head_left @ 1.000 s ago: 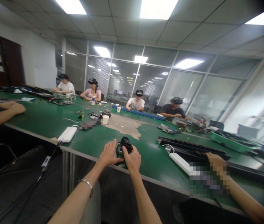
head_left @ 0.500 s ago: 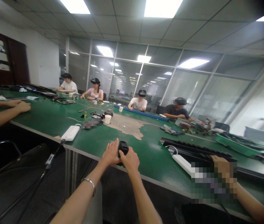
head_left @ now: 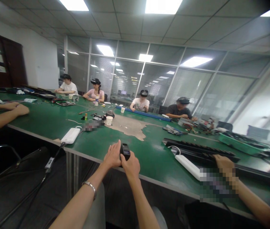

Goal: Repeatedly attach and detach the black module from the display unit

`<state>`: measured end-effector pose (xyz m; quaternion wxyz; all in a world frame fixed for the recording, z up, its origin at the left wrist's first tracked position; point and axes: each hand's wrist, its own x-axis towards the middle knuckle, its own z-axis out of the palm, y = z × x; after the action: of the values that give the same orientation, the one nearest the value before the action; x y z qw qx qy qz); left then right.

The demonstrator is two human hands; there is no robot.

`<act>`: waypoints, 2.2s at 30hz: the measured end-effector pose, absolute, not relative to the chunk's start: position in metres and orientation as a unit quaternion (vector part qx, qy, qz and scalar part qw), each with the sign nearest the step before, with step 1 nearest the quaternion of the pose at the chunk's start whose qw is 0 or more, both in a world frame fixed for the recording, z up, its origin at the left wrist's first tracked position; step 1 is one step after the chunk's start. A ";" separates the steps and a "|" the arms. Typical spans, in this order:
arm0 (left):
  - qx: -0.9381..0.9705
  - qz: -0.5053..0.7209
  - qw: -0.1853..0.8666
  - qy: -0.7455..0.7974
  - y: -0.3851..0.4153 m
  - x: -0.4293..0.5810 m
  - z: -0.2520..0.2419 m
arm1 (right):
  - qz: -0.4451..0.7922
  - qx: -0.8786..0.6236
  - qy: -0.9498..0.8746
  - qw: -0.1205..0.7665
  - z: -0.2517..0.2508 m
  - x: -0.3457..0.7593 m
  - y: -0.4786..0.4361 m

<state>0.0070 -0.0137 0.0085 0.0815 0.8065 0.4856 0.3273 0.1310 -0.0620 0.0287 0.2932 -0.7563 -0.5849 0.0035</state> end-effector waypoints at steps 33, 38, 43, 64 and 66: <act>0.810 0.314 0.067 0.491 -0.010 0.011 0.004 | -0.064 -0.739 -0.552 0.381 0.006 0.193 -0.066; 0.811 0.305 0.083 0.492 -0.004 0.004 0.005 | -0.064 -0.723 -0.563 0.395 0.005 0.196 -0.068; 0.824 0.238 0.065 0.510 0.004 -0.009 0.016 | -0.059 -0.735 -0.563 0.373 0.008 0.195 -0.068; 0.830 0.266 0.056 0.487 -0.016 -0.021 0.016 | 0.011 -0.754 -0.514 0.409 0.008 0.193 -0.069; 0.829 0.268 0.059 0.487 -0.017 -0.021 0.018 | 0.057 -0.745 -0.494 0.445 0.013 0.193 -0.071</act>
<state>-0.0214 -0.0173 0.0176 0.0587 0.8290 0.4871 0.2683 0.1925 -0.0707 0.0130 0.4450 -0.7448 -0.4939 0.0569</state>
